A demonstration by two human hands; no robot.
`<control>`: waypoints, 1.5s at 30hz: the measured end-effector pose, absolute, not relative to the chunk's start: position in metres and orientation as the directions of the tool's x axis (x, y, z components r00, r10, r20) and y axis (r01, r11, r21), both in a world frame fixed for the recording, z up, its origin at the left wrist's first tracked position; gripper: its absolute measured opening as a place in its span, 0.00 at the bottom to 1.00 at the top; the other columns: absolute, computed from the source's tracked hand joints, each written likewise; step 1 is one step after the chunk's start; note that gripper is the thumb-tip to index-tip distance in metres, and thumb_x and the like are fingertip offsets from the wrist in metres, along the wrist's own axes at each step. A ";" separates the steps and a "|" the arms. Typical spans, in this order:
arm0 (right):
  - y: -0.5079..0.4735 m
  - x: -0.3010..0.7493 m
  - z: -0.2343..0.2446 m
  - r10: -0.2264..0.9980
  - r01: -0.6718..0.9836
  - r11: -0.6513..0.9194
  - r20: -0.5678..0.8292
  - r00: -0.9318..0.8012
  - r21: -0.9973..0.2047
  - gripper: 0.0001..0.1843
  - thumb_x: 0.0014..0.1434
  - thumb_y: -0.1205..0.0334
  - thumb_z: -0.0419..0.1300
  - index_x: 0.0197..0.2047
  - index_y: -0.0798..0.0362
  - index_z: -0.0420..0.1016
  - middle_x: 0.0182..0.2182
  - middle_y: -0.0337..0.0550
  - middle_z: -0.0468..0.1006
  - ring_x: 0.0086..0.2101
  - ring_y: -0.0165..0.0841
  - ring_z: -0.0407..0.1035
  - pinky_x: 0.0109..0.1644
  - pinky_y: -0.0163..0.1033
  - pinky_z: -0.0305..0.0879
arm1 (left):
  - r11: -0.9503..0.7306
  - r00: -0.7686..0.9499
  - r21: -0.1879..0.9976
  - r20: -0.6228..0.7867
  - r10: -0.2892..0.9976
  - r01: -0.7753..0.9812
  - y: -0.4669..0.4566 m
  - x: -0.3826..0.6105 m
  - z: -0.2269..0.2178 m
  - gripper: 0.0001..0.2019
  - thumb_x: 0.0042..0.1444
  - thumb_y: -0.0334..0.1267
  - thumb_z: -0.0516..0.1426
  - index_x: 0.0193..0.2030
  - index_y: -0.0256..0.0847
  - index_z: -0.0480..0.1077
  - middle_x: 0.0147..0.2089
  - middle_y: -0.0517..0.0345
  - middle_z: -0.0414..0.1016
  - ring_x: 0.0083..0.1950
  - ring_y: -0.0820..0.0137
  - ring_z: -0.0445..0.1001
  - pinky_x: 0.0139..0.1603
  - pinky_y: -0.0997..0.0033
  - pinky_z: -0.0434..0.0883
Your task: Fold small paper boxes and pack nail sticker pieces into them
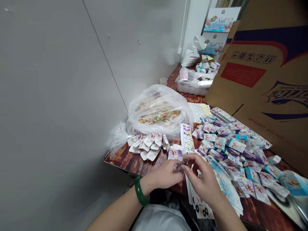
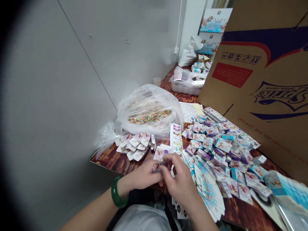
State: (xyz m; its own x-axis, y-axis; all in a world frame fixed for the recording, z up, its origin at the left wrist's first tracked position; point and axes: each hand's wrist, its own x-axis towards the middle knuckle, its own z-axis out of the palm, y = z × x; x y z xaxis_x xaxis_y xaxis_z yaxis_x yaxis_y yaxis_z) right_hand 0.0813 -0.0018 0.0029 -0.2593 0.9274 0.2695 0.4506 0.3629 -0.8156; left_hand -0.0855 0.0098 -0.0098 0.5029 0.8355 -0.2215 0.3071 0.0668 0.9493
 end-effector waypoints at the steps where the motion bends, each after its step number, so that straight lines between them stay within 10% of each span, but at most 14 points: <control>1: -0.002 0.082 0.005 0.925 0.437 0.348 0.229 -0.302 -0.829 0.06 0.58 0.63 0.56 0.41 0.50 0.68 0.34 0.40 0.72 0.30 0.30 0.66 0.33 0.35 0.61 | 0.086 0.549 0.949 -0.248 0.798 0.304 0.009 -0.087 -0.008 0.07 0.51 0.38 0.55 0.26 0.37 0.69 0.25 0.61 0.70 0.30 0.70 0.69 0.33 0.72 0.65; 11: -0.004 0.087 0.016 0.934 0.202 0.044 -0.031 -0.356 -0.978 0.09 0.54 0.60 0.62 0.32 0.51 0.65 0.25 0.34 0.67 0.25 0.27 0.62 0.28 0.33 0.59 | 0.489 0.807 0.868 -0.224 0.546 -0.090 0.012 -0.093 -0.017 0.28 0.33 0.57 0.67 0.31 0.35 0.67 0.28 0.60 0.71 0.25 0.73 0.71 0.29 0.72 0.67; 21: 0.002 0.074 -0.001 0.989 0.089 0.061 0.048 -0.137 -0.994 0.09 0.54 0.55 0.60 0.31 0.52 0.73 0.33 0.43 0.74 0.33 0.33 0.68 0.37 0.37 0.65 | 0.238 0.374 0.941 -0.136 0.917 -0.239 0.021 -0.082 -0.019 0.19 0.41 0.47 0.66 0.34 0.34 0.72 0.33 0.57 0.74 0.34 0.70 0.70 0.37 0.73 0.66; 32: 0.010 0.060 -0.016 0.999 -0.062 -0.016 -0.019 0.050 -0.998 0.13 0.50 0.53 0.63 0.28 0.53 0.68 0.22 0.35 0.69 0.25 0.28 0.63 0.30 0.34 0.61 | 0.139 0.306 0.990 -0.121 0.944 -0.039 0.024 -0.083 -0.031 0.20 0.53 0.54 0.56 0.34 0.35 0.70 0.31 0.58 0.72 0.33 0.70 0.69 0.34 0.72 0.67; 45: 0.018 0.054 -0.025 0.988 -0.148 0.077 0.056 0.144 -0.986 0.15 0.51 0.57 0.62 0.42 0.51 0.70 0.31 0.41 0.76 0.33 0.33 0.70 0.38 0.39 0.66 | 0.106 0.133 0.957 -0.072 0.988 -0.270 0.018 -0.077 -0.019 0.24 0.52 0.39 0.60 0.54 0.44 0.56 0.37 0.60 0.73 0.34 0.72 0.73 0.35 0.74 0.70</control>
State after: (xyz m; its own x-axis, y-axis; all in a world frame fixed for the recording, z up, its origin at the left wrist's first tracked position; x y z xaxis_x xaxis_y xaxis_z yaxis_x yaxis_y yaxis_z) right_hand 0.0544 0.0177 -0.0249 0.1435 0.9881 0.0560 -0.1481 0.0774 -0.9859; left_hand -0.0767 0.0179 -0.0189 0.1331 0.9885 -0.0721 -0.2701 0.1062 0.9570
